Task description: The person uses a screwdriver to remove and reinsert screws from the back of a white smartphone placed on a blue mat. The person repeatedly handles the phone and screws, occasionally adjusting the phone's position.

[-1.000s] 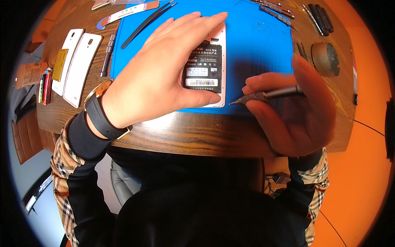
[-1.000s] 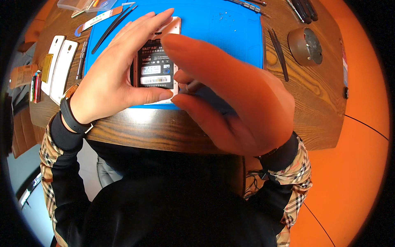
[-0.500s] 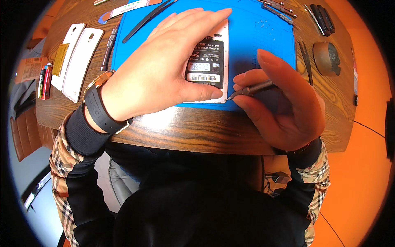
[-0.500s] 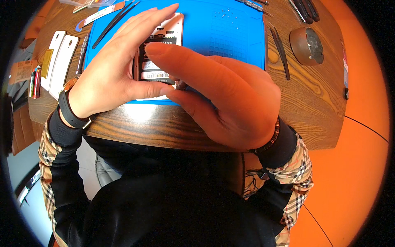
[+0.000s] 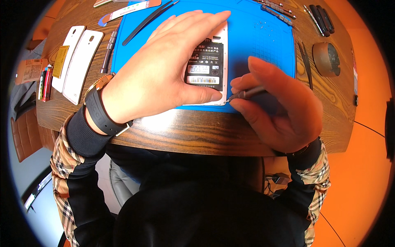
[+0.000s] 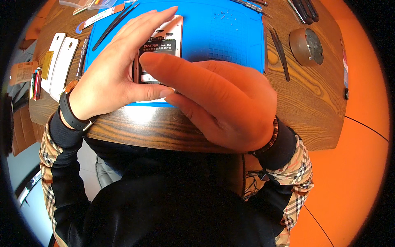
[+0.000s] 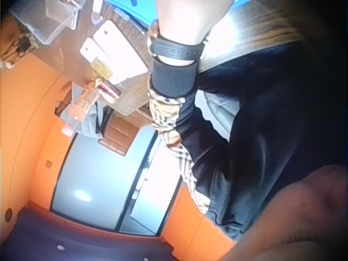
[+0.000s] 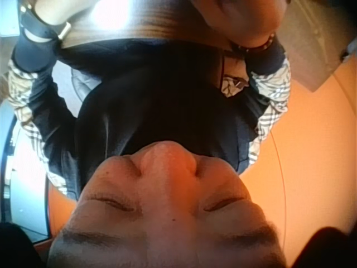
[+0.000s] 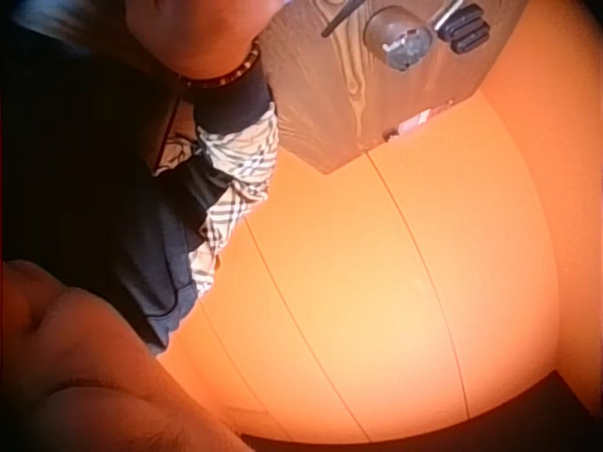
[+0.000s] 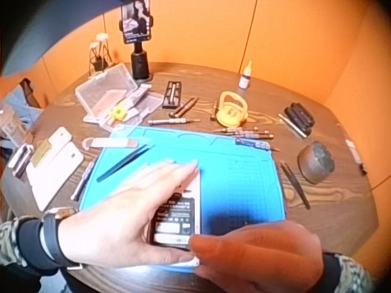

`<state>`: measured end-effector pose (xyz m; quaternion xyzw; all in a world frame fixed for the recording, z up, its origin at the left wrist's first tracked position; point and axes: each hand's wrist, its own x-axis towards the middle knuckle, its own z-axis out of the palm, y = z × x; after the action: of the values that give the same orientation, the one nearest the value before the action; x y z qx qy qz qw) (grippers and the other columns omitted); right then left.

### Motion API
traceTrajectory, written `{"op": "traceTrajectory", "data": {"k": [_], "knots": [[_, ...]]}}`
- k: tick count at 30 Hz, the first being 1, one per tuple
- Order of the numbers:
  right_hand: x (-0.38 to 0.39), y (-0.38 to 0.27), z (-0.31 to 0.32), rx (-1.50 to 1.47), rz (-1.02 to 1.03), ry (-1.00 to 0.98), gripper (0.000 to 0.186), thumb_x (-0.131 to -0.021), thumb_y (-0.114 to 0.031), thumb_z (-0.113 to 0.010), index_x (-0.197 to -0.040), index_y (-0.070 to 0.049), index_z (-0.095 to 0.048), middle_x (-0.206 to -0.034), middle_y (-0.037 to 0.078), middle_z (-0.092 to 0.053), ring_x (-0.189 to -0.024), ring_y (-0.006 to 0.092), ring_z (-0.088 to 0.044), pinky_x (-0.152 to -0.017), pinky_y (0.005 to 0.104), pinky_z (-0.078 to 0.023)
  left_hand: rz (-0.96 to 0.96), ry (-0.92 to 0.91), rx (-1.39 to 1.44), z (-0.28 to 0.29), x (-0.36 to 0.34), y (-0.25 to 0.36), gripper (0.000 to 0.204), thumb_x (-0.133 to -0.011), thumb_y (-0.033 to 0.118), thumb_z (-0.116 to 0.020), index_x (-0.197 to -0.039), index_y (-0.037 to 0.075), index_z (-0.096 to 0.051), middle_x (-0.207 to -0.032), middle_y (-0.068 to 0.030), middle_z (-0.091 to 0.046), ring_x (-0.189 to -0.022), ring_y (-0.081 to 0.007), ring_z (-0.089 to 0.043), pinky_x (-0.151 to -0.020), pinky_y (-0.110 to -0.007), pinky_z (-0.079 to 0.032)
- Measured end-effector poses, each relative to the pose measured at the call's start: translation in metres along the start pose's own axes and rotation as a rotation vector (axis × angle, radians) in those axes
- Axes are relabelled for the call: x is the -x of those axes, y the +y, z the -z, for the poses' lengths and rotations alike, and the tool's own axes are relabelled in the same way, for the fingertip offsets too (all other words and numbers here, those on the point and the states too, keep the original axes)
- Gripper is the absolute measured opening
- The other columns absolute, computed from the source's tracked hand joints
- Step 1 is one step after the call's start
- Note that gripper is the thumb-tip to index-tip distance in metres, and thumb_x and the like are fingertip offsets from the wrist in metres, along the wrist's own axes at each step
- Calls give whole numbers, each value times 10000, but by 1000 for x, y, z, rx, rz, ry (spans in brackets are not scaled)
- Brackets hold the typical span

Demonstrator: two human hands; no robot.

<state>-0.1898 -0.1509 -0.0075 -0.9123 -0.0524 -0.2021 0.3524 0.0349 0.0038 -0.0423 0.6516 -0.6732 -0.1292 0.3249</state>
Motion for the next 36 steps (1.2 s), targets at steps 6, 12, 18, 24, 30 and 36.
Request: {"op": "traceTrajectory", "data": {"k": [6, 12, 18, 24, 30, 36], "knots": [[-6, -2, 7, 22, 45, -74, 622, -884, 61, -907, -1456, 36, -662, -1126, 192, -821, -934, 274, -826, -808, 368, -674, 6, 12, -7, -1, 0, 0, 1214, -740, 308, -1051, -1754, 129, -407, -1721, -194, -499, -1642, -397, -404, -1342, -529, -359], [-11, 2, 5, 35, 181, -40, 598, -843, -13, -958, -1387, 24, -711, -1096, 182, -821, -910, 283, -819, -765, 368, -668, 0, 23, -30, -3, 2, -1, 1188, -757, 327, -1045, -1747, 126, -419, -1723, -192, -496, -1647, -399, -397, -1346, -531, -352], [-12, -2, 7, 73, 127, -89, 619, -858, -25, -949, -1423, 34, -704, -1087, 195, -812, -915, 283, -817, -769, 353, -658, -49, 84, 61, -2, 0, -3, 1042, -774, 283, -999, -1649, 12, -501, -1566, -254, -595, -1540, -445, -496, -1322, -507, -358], [-17, -3, 10, 55, 113, -137, 608, -870, 82, -864, -1453, 46, -699, -1090, 195, -806, -928, 285, -812, -765, 343, -643, -14, -152, 34, 13, -7, -8, 1109, -882, 338, -945, -1683, -97, -314, -1514, -338, -524, -1421, -471, -534, -1231, -520, -427], [-19, -1, 12, 30, 200, -155, 559, -853, 126, -832, -1398, 70, -728, -1096, 214, -801, -914, 293, -798, -726, 355, -624, -50, -118, 39, 13, -4, -8, 1135, -871, 356, -961, -1687, -94, -313, -1561, -343, -502, -1461, -473, -514, -1251, -510, -414], [-20, 1, 3, -27, 194, -48, 502, -882, 155, -784, -1375, 80, -733, -1137, 224, -804, -902, 294, -797, -746, 371, -647, 5, -166, 53, 18, -9, -1, 1148, -872, 362, -963, -1692, -97, -304, -1576, -347, -489, -1477, -476, -503, -1261, -508, -407]]}}
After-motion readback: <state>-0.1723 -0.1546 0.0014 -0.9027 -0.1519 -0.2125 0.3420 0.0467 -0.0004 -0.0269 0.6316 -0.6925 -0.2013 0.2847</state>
